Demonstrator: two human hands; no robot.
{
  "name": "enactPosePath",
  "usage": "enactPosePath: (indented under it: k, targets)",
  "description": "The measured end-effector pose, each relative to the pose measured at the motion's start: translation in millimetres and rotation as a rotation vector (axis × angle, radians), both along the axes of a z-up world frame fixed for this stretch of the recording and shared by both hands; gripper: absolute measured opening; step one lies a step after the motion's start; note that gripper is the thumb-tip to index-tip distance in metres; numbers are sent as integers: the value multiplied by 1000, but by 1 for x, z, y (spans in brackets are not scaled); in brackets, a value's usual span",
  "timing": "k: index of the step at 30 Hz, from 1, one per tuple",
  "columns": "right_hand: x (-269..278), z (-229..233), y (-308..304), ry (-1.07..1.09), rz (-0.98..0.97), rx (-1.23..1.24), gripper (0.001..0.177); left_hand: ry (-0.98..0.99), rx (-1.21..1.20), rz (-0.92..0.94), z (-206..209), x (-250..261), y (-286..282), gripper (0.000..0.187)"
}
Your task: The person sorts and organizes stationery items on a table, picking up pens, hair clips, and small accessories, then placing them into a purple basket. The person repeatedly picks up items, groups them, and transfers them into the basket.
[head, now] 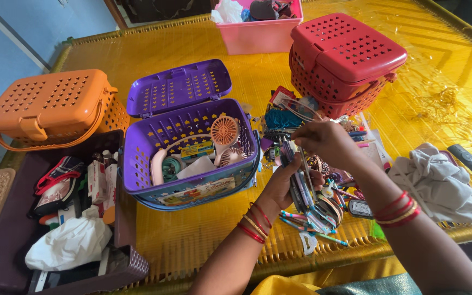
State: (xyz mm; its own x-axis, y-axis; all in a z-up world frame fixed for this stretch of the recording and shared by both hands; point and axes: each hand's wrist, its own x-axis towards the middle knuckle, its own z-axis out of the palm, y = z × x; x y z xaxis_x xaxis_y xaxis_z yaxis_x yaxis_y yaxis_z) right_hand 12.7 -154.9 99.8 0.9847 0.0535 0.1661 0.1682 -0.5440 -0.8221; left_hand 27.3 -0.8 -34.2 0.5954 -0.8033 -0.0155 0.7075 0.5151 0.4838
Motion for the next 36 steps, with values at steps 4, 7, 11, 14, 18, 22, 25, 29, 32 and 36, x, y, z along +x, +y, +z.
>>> enactPosePath:
  k: [4, 7, 11, 14, 18, 22, 25, 29, 32, 36]
  targets:
    - [14, -14, 7, 48, -8, -30, 21, 34, -27, 35, -4, 3, -1, 40]
    - [19, -19, 11, 13, 5, 45, 21, 18, 37, 86, -4, 4, -2, 30]
    - [14, -18, -4, 60, -41, 31, 26, -30, 127, 158, 1, 3, -5, 21]
    - [0, -15, -41, 126, -175, 80, 28, 11, 172, 188, 6, 6, -2, 20]
    - [-37, -23, -96, 143, -364, -465, 28, 43, 168, 216, 7, 8, -2, 24]
    - [-66, -50, -116, 216, -420, -639, 35, 40, 207, 228, 2, 6, -4, 29]
    - [-79, -65, -114, 235, -468, -578, 30, 50, 198, 228, 0, 5, -4, 33]
    - [-90, -64, -109, 144, -471, -515, 27, 42, 179, 226, -1, 3, -4, 36]
    - [-100, -53, -107, 128, -495, -498, 28, 53, 162, 221, -1, 4, -4, 35]
    - [-100, -52, -94, 224, -567, -507, 30, 64, 148, 199, -2, 0, -4, 35]
